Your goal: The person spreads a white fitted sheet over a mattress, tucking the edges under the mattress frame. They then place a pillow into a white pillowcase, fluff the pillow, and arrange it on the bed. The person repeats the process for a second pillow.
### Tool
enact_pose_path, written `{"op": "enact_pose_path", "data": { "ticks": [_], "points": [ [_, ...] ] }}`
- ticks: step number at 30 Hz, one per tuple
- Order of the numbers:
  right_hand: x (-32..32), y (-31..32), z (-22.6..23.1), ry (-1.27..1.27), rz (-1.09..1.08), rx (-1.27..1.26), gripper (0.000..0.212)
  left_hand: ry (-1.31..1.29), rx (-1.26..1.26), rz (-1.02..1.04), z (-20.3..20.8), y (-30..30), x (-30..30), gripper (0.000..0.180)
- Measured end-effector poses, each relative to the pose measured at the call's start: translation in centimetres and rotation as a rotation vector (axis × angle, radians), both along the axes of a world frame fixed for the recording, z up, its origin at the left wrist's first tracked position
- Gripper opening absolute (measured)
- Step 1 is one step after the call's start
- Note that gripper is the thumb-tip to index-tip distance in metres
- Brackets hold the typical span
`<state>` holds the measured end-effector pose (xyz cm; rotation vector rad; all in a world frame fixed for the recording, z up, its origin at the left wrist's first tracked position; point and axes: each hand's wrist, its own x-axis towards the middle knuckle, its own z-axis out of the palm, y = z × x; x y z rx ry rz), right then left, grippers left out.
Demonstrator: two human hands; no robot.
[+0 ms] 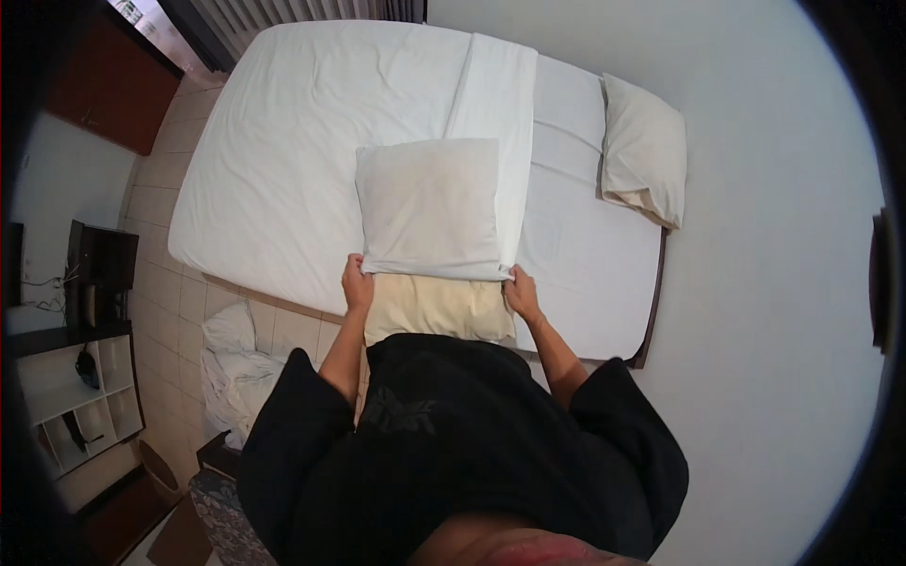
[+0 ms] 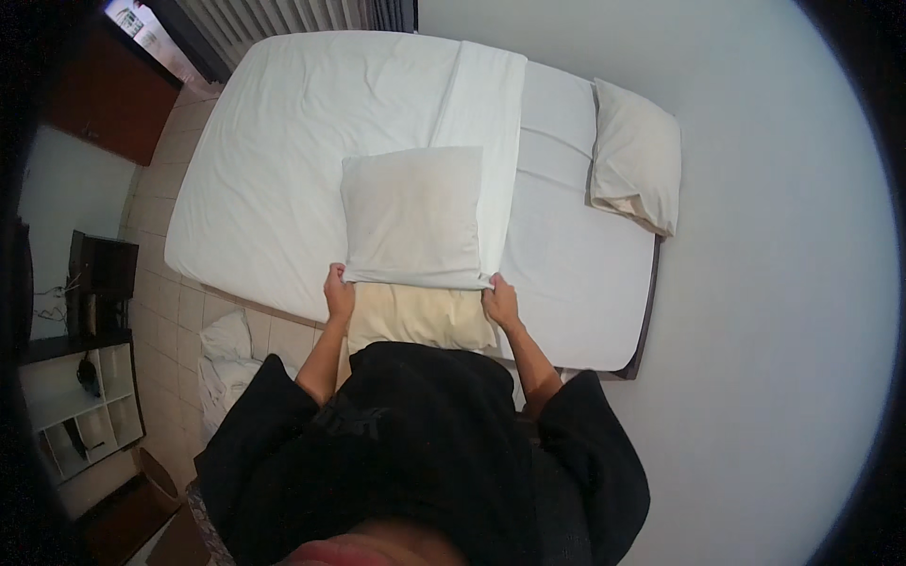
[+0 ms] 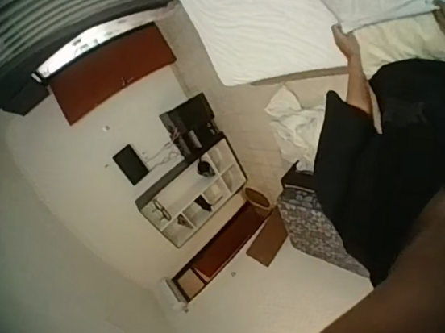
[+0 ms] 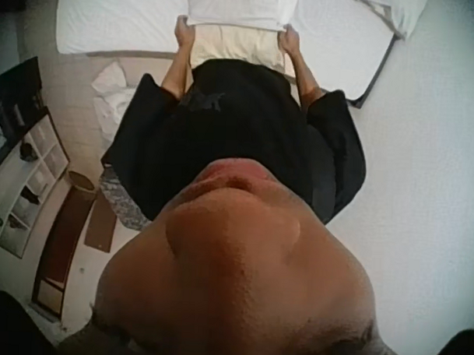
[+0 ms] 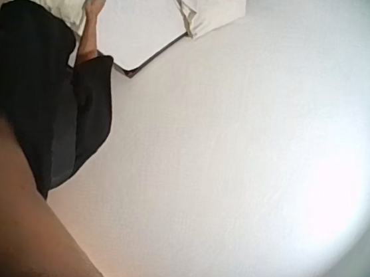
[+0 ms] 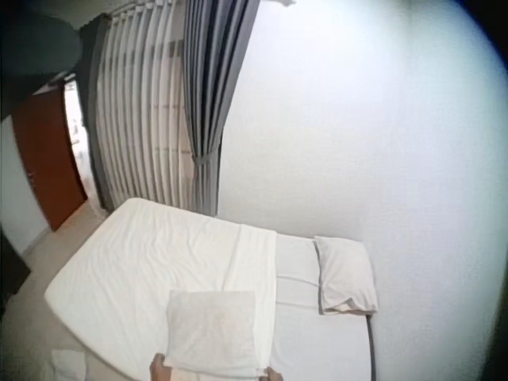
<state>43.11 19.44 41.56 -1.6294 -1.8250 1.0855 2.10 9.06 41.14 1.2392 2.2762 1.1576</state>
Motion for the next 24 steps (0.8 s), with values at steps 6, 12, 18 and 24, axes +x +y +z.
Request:
{"op": "enact_pose_path", "data": {
  "ticks": [6,12,18,24],
  "points": [
    [-0.9,9.3,17.3,0.629,-0.056,-0.171,0.01,-0.221,0.141,-0.055,18.7,5.3,-2.3,0.03],
    [1.9,6.2,6.3,0.527,-0.06,-0.068,0.039,-0.816,-0.031,-0.03,3.7,-3.9,-5.3,0.013],
    [4.6,3.7,0.8,1.194,-0.142,-0.519,0.033,-0.695,0.169,0.142,8.4,-8.1,0.8,0.018],
    [-2.4,13.4,6.8,0.858,-0.001,0.218,0.042,-1.023,0.424,-0.15,14.9,6.6,-6.0,0.028]
  ]
}}
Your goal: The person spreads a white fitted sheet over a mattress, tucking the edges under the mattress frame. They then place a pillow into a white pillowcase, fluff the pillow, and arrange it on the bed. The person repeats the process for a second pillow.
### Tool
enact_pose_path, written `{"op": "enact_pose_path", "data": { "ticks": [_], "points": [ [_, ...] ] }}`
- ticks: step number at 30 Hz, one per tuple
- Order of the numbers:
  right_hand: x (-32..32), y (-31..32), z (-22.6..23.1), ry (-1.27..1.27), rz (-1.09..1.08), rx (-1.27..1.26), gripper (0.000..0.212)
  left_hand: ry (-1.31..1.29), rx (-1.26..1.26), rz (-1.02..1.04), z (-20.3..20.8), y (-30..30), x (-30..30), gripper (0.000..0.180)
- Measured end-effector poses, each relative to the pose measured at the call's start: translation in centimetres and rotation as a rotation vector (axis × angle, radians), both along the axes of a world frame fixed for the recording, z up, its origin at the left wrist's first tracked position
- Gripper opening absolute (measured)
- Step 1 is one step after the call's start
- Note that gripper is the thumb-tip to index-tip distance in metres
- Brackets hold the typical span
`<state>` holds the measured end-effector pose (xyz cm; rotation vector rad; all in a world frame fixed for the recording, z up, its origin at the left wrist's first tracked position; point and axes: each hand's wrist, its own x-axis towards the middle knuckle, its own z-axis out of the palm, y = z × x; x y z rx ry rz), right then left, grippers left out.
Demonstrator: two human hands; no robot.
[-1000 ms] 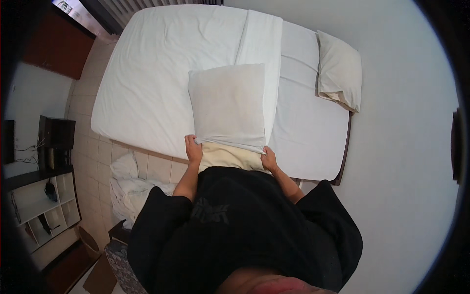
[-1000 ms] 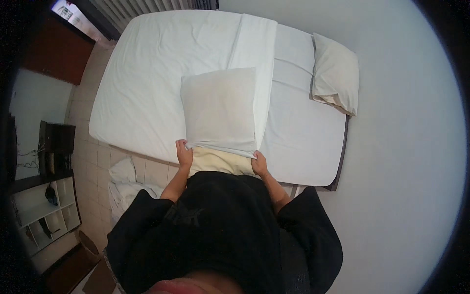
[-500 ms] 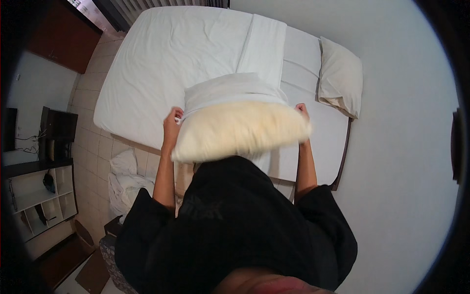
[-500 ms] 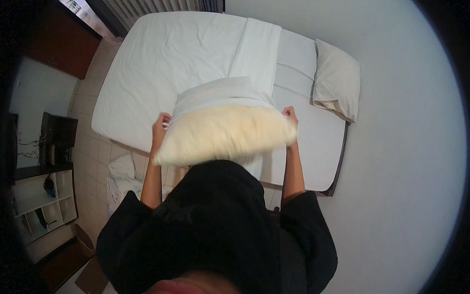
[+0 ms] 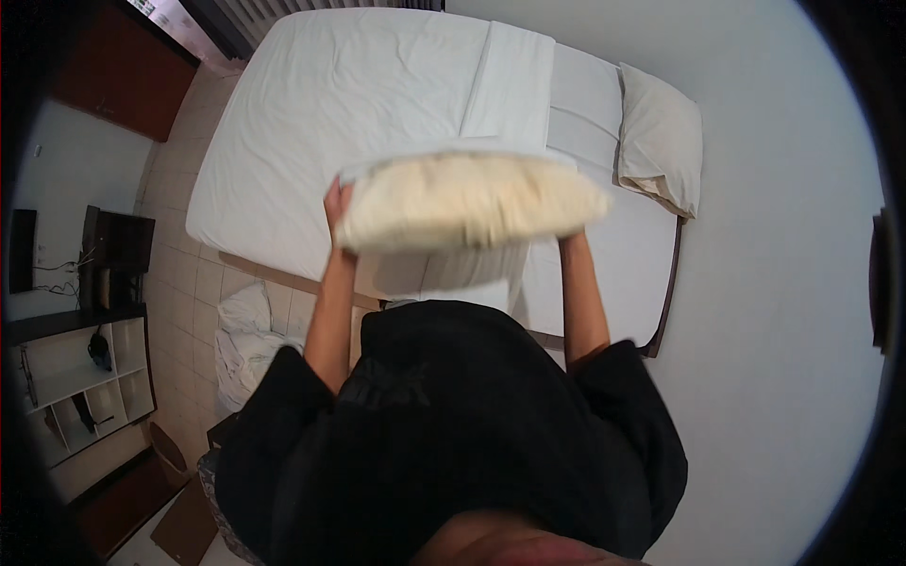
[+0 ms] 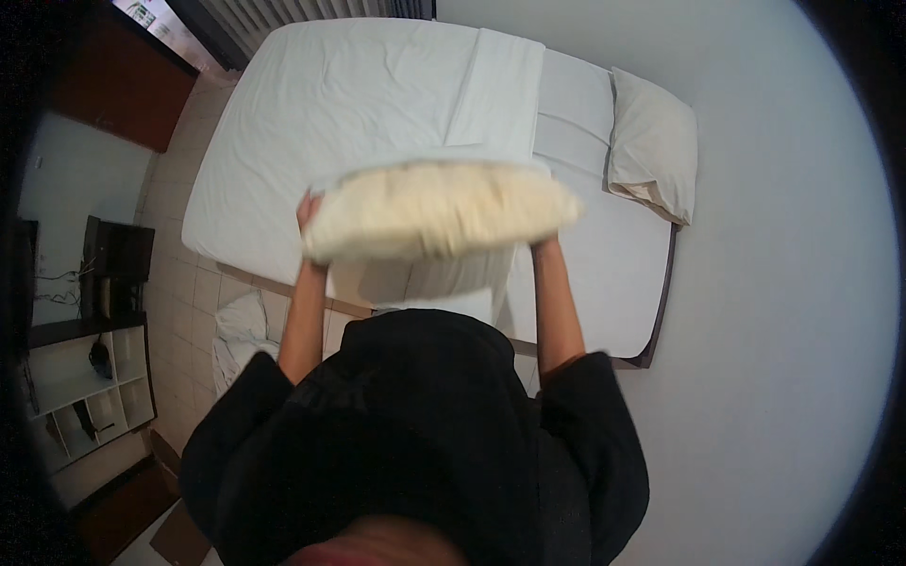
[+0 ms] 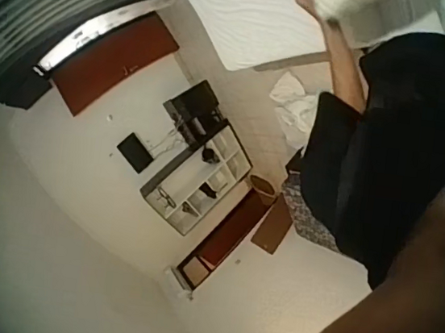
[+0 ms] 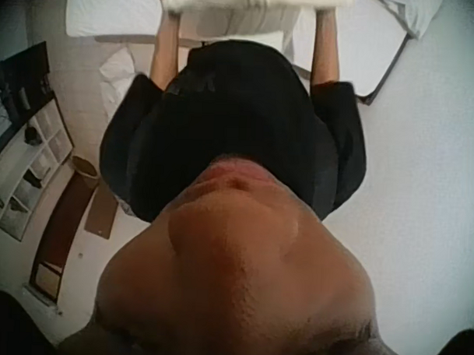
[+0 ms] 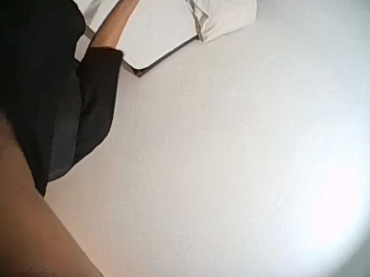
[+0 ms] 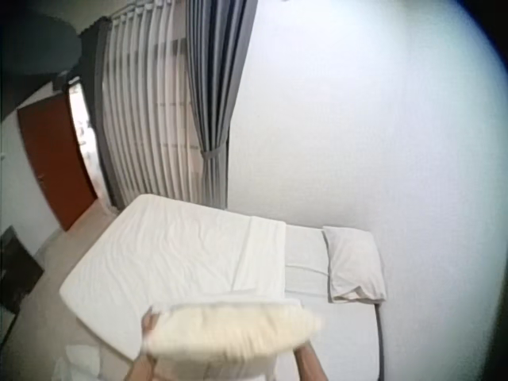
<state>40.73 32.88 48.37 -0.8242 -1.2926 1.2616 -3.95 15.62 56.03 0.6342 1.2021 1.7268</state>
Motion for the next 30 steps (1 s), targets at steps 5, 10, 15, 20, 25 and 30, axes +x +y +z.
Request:
{"op": "enact_pose_path", "data": {
  "ticks": [5,10,15,20,25,30],
  "points": [
    [-7.5,9.8,22.5,-0.057,-0.117,-0.003,0.023,0.428,0.02,0.121,14.9,11.0,-4.1,0.034],
    [-7.1,14.1,32.9,-0.281,-0.155,0.586,0.031,0.629,0.177,0.204,27.6,16.8,-5.9,0.014],
    [-8.8,25.1,39.4,-0.17,0.17,0.039,0.042,1.014,0.111,0.091,30.6,27.0,-16.2,0.031],
    [-9.0,22.2,37.2,-0.645,-0.187,0.282,0.04,1.474,0.16,0.335,33.3,23.7,-12.6,0.025],
    [-5.3,12.3,27.0,-0.734,-0.29,0.443,0.029,1.531,-0.172,0.19,19.0,14.6,-12.5,0.02],
    [4.2,-1.2,-1.7,-1.309,-0.101,0.087,0.037,1.178,-0.58,-0.016,-7.4,-0.6,-3.1,0.029]
  ]
}}
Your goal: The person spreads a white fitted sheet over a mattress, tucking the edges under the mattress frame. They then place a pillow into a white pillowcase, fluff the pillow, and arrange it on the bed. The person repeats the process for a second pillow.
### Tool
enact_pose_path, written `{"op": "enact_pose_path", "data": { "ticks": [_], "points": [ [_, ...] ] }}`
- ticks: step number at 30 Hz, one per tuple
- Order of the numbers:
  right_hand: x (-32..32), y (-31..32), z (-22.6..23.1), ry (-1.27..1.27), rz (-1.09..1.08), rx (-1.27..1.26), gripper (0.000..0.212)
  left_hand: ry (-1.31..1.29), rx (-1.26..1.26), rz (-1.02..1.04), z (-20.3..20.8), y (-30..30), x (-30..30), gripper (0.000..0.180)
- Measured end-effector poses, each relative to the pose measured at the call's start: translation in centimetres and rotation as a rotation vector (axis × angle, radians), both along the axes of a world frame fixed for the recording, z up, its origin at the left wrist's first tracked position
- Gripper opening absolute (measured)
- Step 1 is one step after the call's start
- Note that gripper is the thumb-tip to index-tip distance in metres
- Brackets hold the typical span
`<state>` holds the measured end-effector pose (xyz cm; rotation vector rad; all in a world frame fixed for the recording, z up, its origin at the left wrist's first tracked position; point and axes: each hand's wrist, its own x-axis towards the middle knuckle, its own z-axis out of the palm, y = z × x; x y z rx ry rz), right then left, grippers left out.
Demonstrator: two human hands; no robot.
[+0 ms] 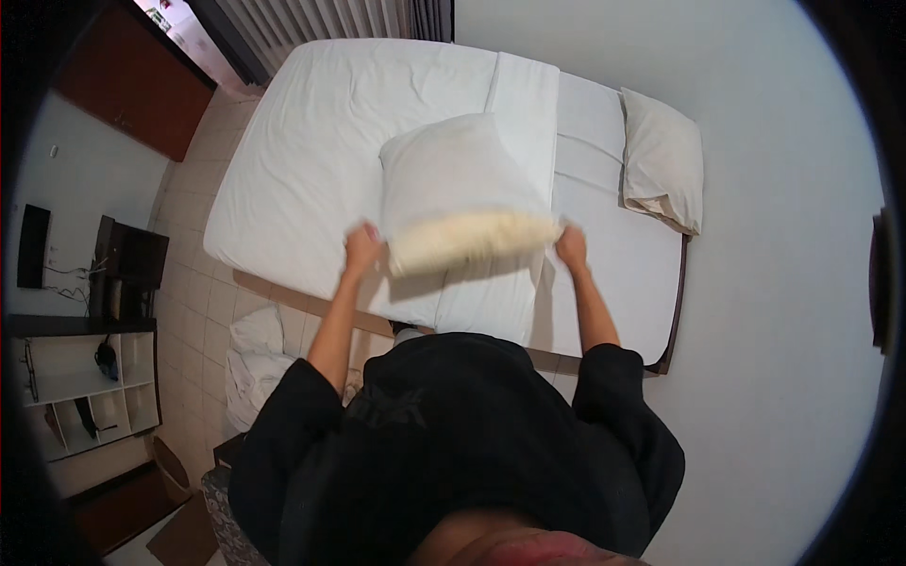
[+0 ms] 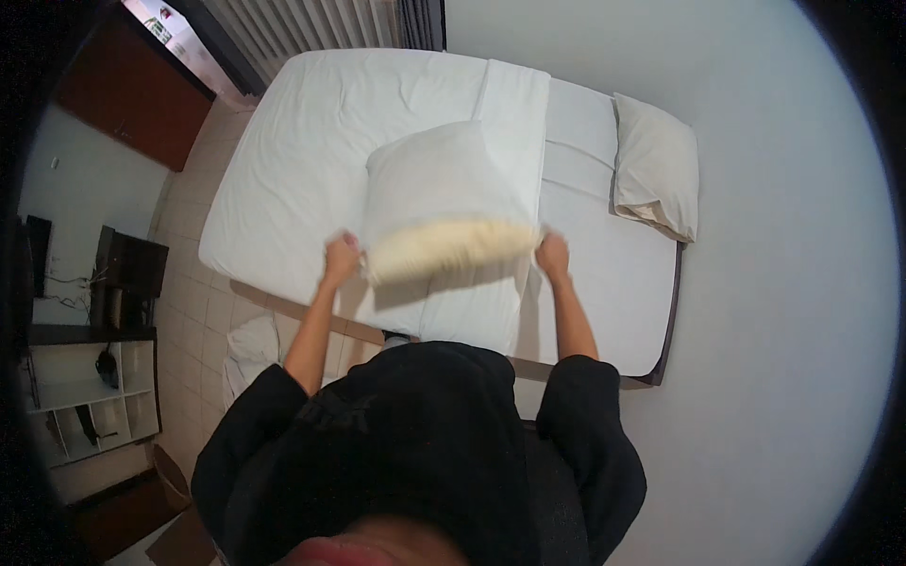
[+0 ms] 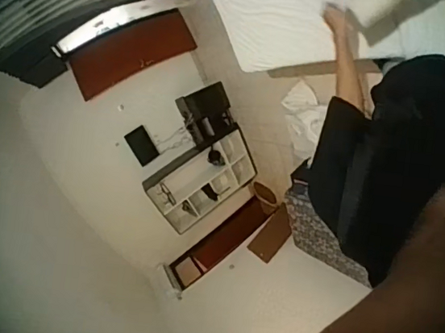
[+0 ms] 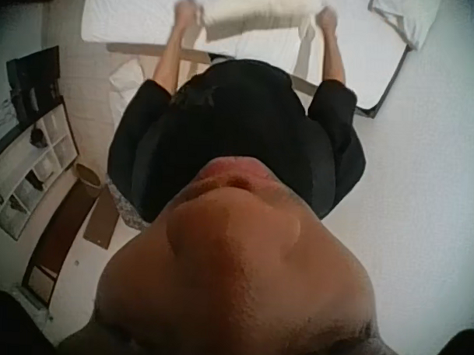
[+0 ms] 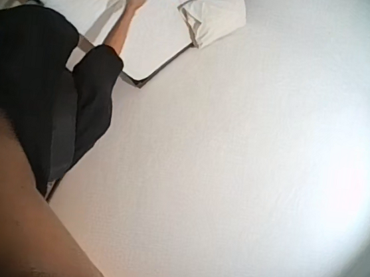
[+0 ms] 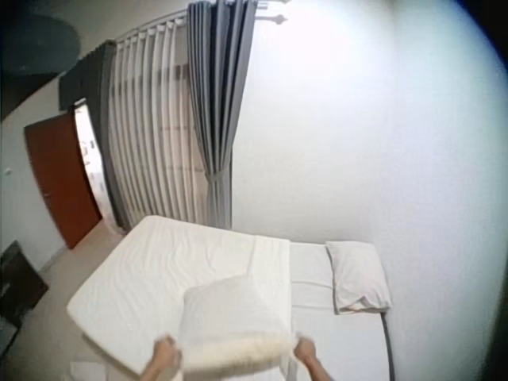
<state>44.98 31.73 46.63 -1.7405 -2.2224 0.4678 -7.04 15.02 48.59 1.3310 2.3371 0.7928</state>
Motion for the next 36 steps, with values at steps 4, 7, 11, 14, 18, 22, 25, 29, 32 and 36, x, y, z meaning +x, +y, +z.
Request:
{"op": "enact_pose_path", "data": {
  "ticks": [4,7,11,14,18,22,25,29,32,36],
  "points": [
    [-2.0,-10.0,-4.2,-0.083,0.036,-0.141,0.033,-0.122,-0.097,-0.1,-6.6,-11.1,10.8,0.033],
    [-4.4,-11.7,-4.4,-0.007,0.088,0.046,0.035,-0.277,0.022,0.249,-11.5,-13.7,13.4,0.032],
    [-5.2,-9.7,-3.1,0.019,0.188,0.171,0.025,-0.283,-0.325,0.154,-12.4,-15.2,13.3,0.027],
    [-4.6,-6.2,-1.7,0.234,0.2,0.178,0.008,-0.31,-0.272,0.265,-12.2,-15.1,13.7,0.02],
    [-1.9,-6.2,-0.4,0.174,0.111,0.269,0.012,-0.177,0.0,0.248,-11.7,-15.4,16.5,0.012],
    [1.9,-8.2,-5.4,-0.223,-0.03,-0.251,0.016,-0.05,0.029,0.213,-14.0,-16.8,18.6,0.014],
    [2.1,-7.1,-4.6,-0.193,-0.009,-0.238,0.018,-0.061,0.078,0.177,-12.1,-16.2,17.9,0.015],
    [-0.1,-4.9,-0.5,0.09,0.012,0.019,0.026,-0.121,0.325,0.203,-4.6,-13.1,16.6,0.017],
    [-0.4,-1.6,1.4,0.138,0.211,0.138,0.032,-0.052,0.355,0.221,2.0,-8.6,12.8,0.016],
    [-3.8,7.8,9.8,0.364,0.286,0.406,0.035,0.052,0.56,0.179,12.6,2.2,5.2,0.015]
  ]
}}
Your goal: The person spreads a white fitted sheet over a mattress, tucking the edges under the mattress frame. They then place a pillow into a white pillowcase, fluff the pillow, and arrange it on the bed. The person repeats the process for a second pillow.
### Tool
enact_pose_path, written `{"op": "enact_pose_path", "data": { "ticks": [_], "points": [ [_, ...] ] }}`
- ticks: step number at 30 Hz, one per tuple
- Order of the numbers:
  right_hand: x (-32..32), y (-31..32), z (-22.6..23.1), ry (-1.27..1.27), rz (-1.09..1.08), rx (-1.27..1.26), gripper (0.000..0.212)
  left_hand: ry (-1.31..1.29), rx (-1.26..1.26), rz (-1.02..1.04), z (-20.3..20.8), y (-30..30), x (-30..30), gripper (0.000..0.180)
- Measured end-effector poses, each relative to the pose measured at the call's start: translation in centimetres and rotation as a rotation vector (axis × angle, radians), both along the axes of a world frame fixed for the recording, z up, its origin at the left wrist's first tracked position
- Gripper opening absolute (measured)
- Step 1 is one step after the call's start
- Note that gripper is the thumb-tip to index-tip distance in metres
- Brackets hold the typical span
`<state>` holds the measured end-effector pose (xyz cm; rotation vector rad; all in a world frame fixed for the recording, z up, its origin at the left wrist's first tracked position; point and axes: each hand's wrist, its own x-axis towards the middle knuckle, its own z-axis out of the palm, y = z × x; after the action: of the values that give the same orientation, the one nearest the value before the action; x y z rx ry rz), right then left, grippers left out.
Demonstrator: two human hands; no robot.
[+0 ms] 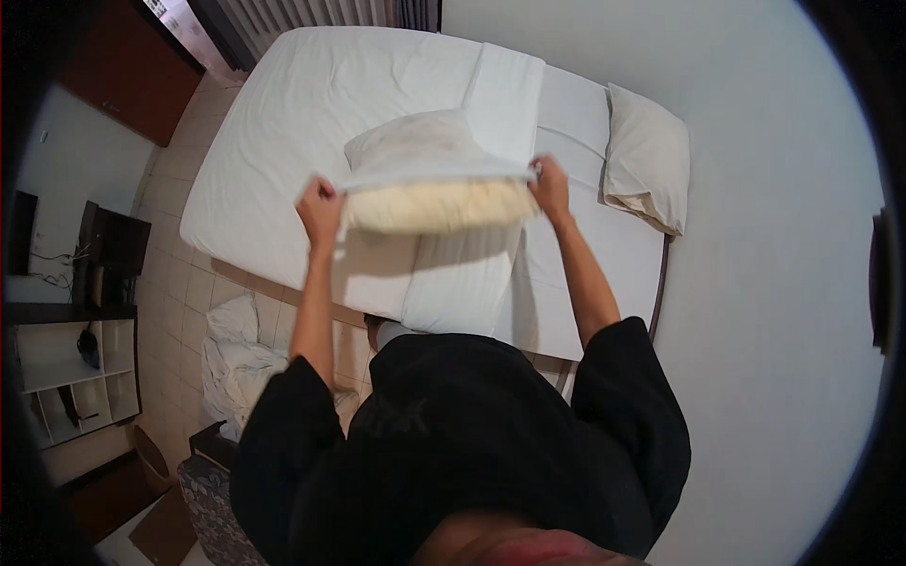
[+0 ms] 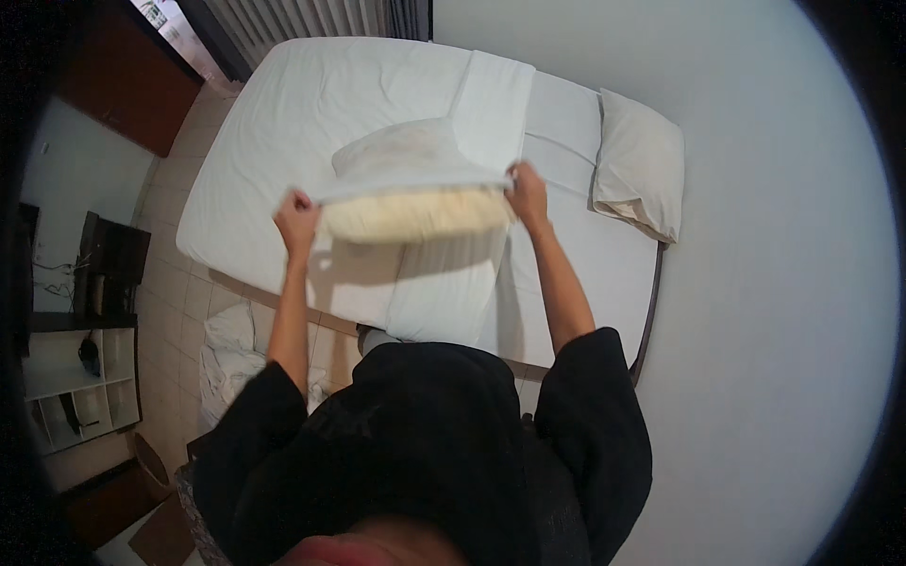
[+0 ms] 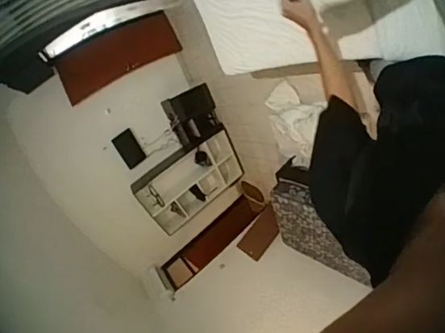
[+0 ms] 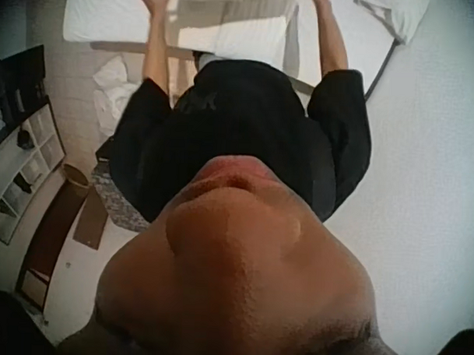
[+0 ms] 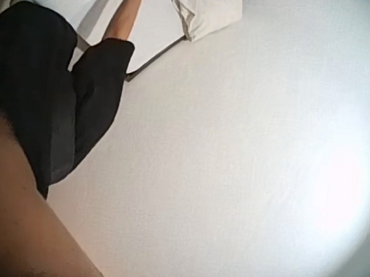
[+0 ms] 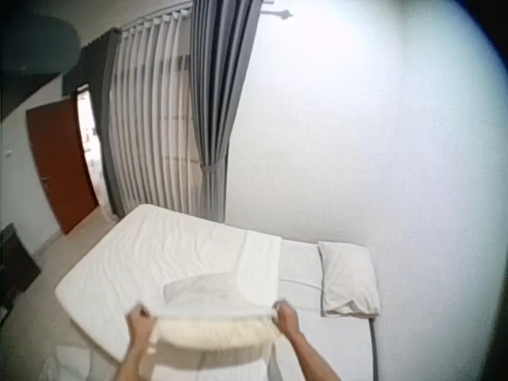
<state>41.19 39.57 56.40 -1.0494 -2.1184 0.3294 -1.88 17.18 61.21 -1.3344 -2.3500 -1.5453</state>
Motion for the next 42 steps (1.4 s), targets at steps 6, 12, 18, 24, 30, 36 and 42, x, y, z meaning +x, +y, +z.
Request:
{"op": "enact_pose_path", "data": {
  "ticks": [6,12,18,24,30,36,42],
  "points": [
    [-3.9,1.1,12.5,0.468,-0.163,0.299,0.021,0.117,0.184,-0.129,16.1,1.5,1.6,0.023],
    [6.8,-9.1,-5.8,-0.034,-0.048,-0.247,0.013,-0.079,-0.205,-0.143,-10.2,-9.5,5.5,0.022],
    [8.6,-17.7,-11.2,-0.298,-0.264,-0.494,0.007,-0.273,-0.531,-0.104,-19.2,-17.5,14.0,0.015],
    [14.2,-19.1,-20.7,-0.593,-0.297,-0.831,0.017,-0.247,-0.704,-0.126,-30.3,-22.2,13.3,0.012],
    [7.5,-21.8,-17.7,0.173,-0.122,-1.498,0.041,-0.179,-0.357,-0.112,-23.7,-20.1,15.2,0.03],
    [0.1,-20.9,-16.9,1.071,-0.313,-1.353,0.049,-0.641,-0.241,-0.163,-19.4,-13.7,15.9,0.031],
    [-6.4,-24.3,-8.3,1.167,0.021,-1.858,0.051,-0.94,-0.013,-0.397,-8.9,-10.3,14.0,0.025]
  ]
}}
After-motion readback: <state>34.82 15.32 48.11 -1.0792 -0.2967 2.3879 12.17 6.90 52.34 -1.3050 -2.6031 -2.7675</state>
